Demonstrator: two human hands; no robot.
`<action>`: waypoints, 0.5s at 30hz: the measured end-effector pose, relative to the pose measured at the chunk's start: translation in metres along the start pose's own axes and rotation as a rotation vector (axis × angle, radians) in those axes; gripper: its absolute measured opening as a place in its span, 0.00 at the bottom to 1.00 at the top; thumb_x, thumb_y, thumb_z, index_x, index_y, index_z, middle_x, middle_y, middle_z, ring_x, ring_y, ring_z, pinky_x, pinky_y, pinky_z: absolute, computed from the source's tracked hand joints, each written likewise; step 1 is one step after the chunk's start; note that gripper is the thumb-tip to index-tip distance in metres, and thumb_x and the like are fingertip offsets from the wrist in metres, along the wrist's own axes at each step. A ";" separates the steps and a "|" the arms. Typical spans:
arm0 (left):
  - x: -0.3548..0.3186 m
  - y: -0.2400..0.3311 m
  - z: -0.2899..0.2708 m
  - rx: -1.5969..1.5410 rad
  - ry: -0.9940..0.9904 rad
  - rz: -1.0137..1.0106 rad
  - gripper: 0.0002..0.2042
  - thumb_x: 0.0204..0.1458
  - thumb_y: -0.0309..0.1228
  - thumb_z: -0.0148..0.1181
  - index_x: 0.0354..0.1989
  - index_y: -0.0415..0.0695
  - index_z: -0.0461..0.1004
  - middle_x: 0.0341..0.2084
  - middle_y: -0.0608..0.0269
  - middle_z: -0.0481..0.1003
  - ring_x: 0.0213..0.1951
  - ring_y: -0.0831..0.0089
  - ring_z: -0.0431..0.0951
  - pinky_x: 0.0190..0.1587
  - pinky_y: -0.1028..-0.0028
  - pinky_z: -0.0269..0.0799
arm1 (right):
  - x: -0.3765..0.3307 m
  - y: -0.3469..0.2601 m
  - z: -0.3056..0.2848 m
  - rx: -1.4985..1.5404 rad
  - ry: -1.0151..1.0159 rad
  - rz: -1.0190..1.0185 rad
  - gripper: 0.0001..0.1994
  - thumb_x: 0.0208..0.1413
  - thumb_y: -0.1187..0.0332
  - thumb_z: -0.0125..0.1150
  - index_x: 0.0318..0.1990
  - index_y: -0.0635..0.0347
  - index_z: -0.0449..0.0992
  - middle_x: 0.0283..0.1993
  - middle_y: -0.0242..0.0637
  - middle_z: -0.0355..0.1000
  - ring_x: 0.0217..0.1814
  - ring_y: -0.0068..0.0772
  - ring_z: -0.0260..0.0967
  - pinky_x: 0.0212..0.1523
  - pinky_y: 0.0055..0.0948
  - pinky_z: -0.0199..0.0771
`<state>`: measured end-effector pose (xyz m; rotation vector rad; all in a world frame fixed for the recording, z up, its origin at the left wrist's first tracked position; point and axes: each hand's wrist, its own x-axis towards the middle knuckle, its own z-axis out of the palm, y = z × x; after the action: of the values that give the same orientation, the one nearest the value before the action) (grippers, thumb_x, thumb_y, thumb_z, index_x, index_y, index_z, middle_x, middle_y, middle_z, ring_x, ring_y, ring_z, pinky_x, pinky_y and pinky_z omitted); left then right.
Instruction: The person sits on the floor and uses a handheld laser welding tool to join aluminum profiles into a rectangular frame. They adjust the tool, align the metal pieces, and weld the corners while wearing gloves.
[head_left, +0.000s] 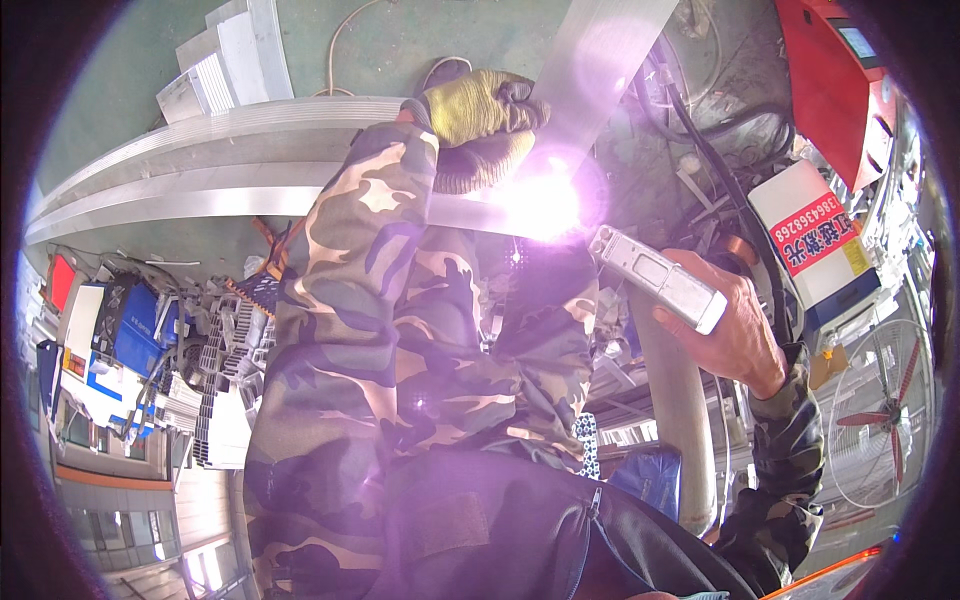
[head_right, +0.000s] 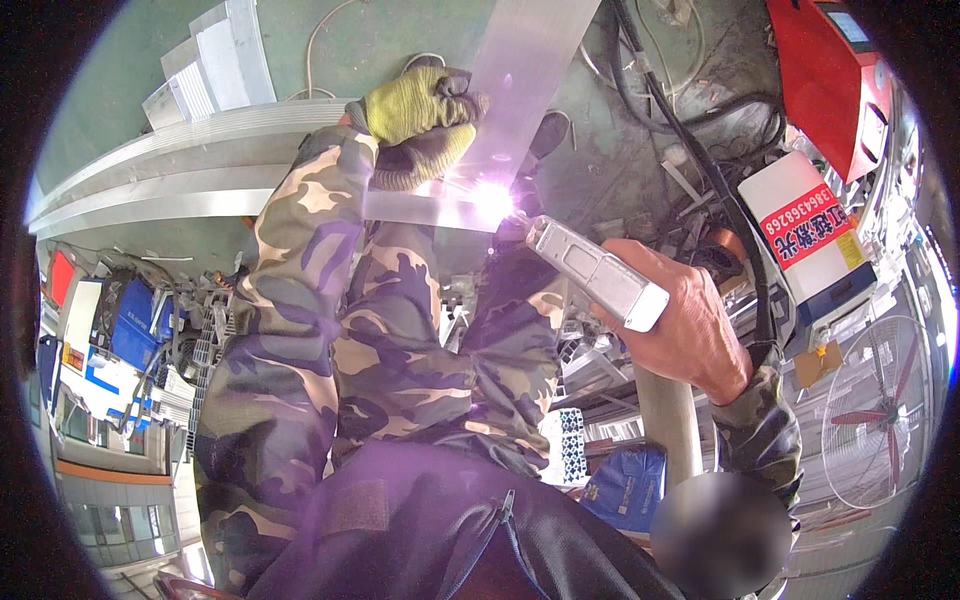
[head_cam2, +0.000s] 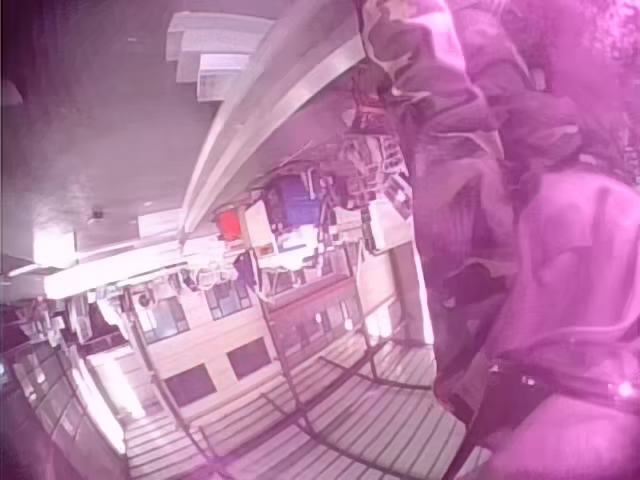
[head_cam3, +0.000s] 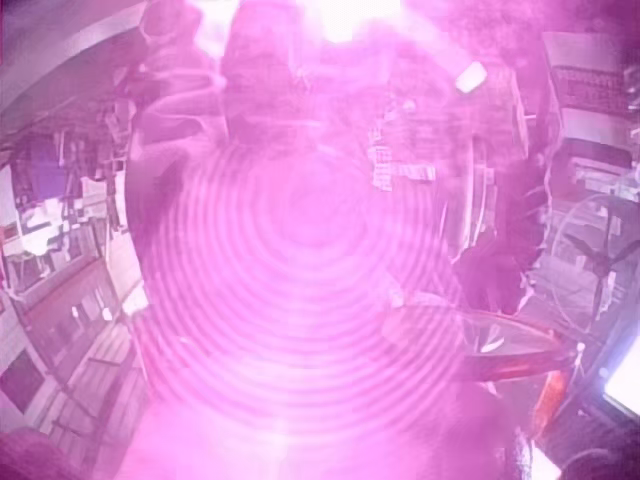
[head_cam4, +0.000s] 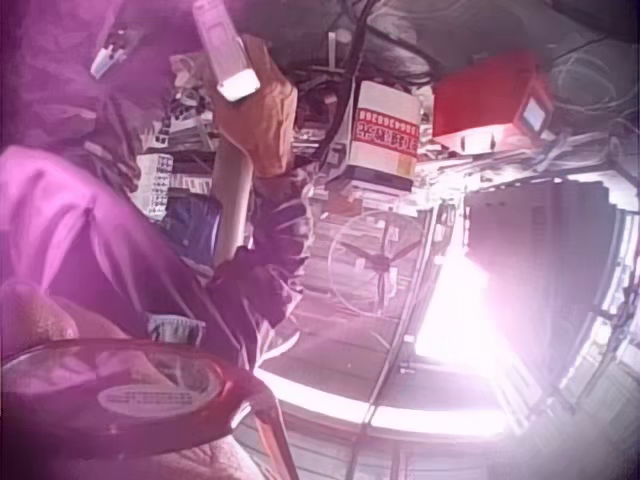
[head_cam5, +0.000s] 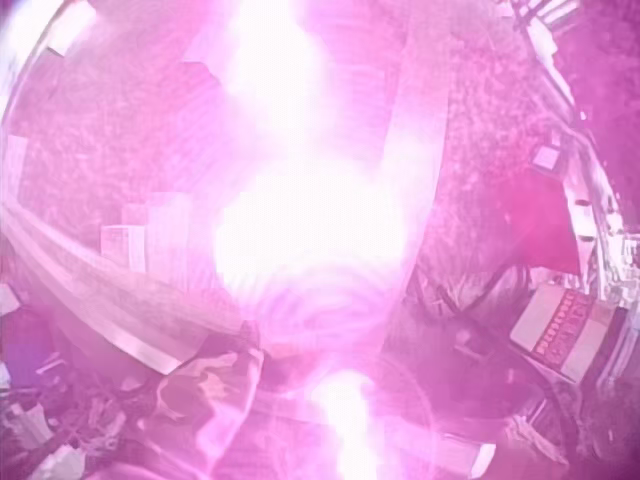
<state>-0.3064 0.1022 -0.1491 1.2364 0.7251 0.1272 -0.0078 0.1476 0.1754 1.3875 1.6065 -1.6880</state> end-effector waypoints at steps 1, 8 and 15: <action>0.001 0.001 -0.001 0.000 -0.001 -0.001 0.19 0.52 0.37 0.63 0.54 0.64 0.81 0.42 0.73 0.73 0.43 0.67 0.73 0.51 0.65 0.71 | 0.000 0.000 -0.001 -0.002 -0.004 0.002 0.24 0.53 0.70 0.72 0.58 0.62 0.73 0.43 0.55 0.80 0.47 0.62 0.79 0.44 0.45 0.80; 0.002 0.009 -0.002 0.228 0.009 -0.004 0.16 0.54 0.39 0.62 0.52 0.61 0.82 0.43 0.73 0.76 0.50 0.66 0.76 0.55 0.62 0.71 | 0.001 0.001 -0.002 -0.021 0.001 -0.010 0.25 0.53 0.69 0.72 0.58 0.61 0.73 0.46 0.53 0.79 0.48 0.61 0.79 0.44 0.44 0.81; 0.004 0.036 -0.008 -0.045 0.011 -0.122 0.15 0.59 0.38 0.61 0.54 0.59 0.82 0.49 0.67 0.78 0.52 0.59 0.75 0.62 0.62 0.68 | -0.005 0.006 -0.001 -0.040 0.011 0.001 0.26 0.51 0.69 0.73 0.58 0.62 0.73 0.47 0.52 0.80 0.48 0.59 0.80 0.46 0.43 0.81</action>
<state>-0.2978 0.1236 -0.1196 1.1466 0.8007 0.0498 -0.0004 0.1453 0.1767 1.3807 1.6365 -1.6407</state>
